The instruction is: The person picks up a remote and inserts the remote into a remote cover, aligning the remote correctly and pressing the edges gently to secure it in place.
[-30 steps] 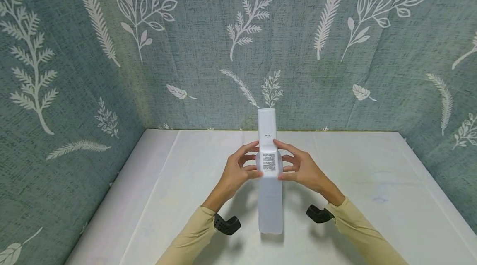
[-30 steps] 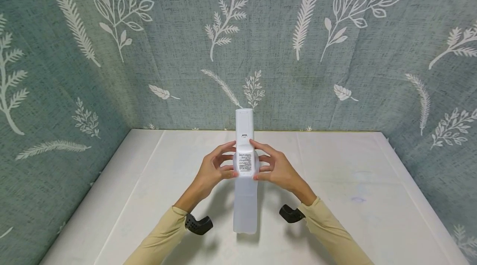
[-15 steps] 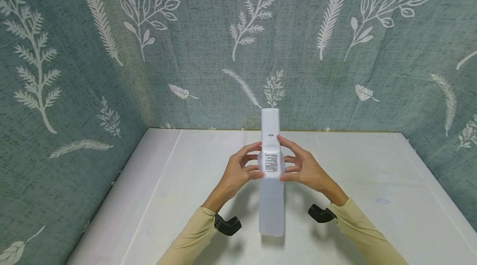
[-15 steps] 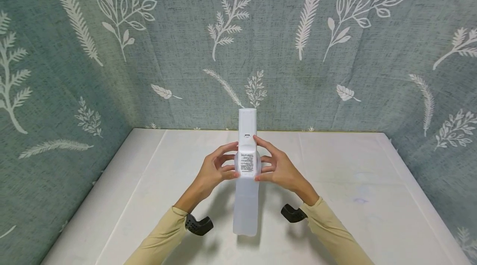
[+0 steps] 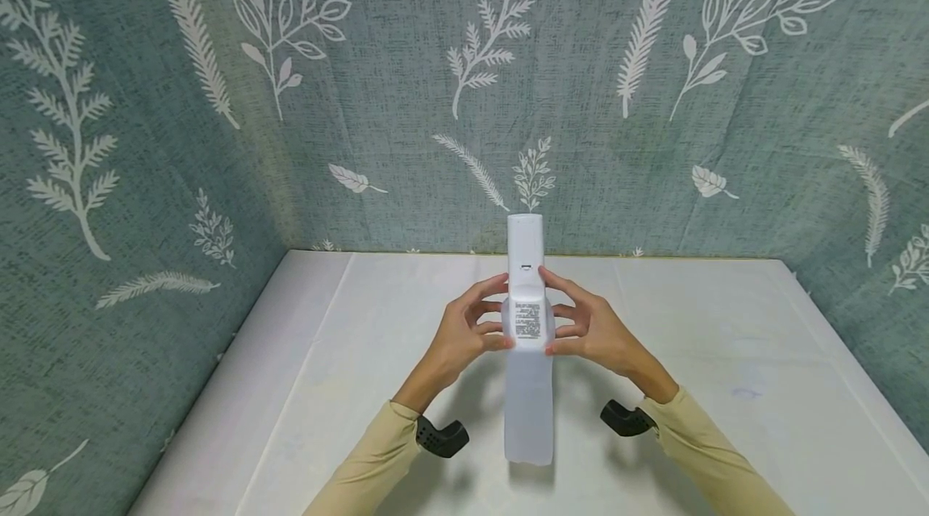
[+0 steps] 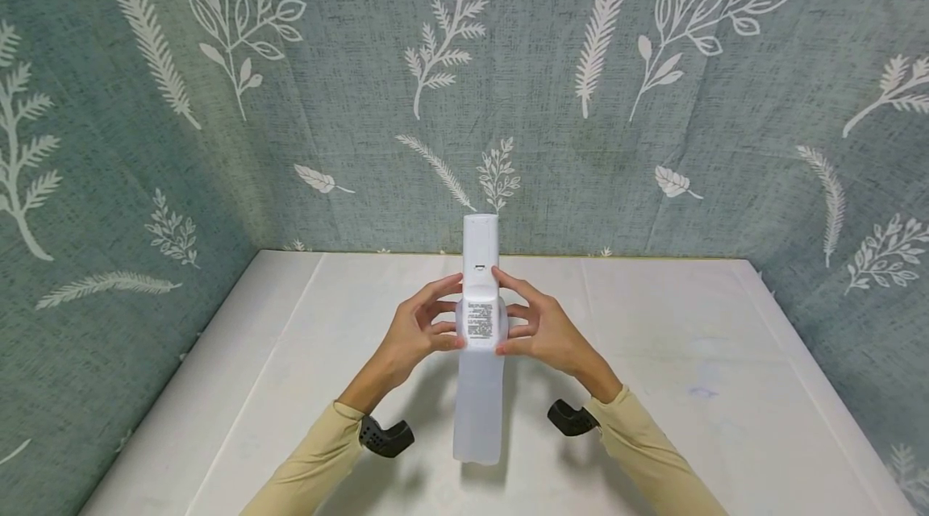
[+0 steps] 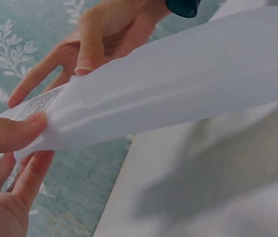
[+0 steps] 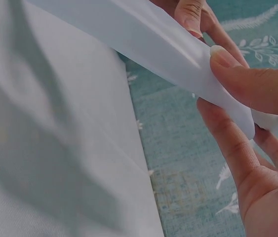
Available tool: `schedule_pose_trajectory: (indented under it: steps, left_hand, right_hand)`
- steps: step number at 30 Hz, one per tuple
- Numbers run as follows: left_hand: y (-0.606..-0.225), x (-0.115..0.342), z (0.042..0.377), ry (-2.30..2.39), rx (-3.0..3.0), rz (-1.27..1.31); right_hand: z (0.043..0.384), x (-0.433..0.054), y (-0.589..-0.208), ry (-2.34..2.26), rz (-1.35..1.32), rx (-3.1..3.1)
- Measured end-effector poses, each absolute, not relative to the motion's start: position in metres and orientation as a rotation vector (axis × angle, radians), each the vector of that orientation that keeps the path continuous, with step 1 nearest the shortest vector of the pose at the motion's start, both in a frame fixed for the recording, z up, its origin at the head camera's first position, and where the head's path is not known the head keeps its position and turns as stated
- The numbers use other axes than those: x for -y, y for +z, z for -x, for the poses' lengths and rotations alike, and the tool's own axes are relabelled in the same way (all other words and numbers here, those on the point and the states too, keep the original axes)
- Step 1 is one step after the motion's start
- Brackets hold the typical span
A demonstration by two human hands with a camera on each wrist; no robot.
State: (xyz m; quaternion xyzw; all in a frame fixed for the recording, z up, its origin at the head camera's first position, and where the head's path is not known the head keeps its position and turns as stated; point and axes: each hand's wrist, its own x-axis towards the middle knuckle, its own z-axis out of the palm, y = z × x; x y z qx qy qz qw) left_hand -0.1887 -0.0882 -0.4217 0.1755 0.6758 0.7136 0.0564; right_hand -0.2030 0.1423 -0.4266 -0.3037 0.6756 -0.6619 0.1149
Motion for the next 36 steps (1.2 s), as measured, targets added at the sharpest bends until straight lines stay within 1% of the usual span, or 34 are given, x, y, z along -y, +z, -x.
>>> schedule_pose_trajectory:
  steps: [9,21,36]
  left_hand:
    - [-0.4218,0.0904,0.1899,2.163,-1.999,-0.528]
    - [-0.42,0.0919,0.1897,2.145,-1.949,-0.624]
    - [-0.4201,0.0891,0.1881,2.189,-1.895,-0.607]
  right_hand:
    - [0.2017,-0.1423,-0.4269,-1.959,0.884,-1.954]
    - [0.2011,-0.1441,-0.4263,-1.989,0.894,-1.889]
    - [0.2003,-0.1476,-0.4274,-1.989,0.859,-1.905]
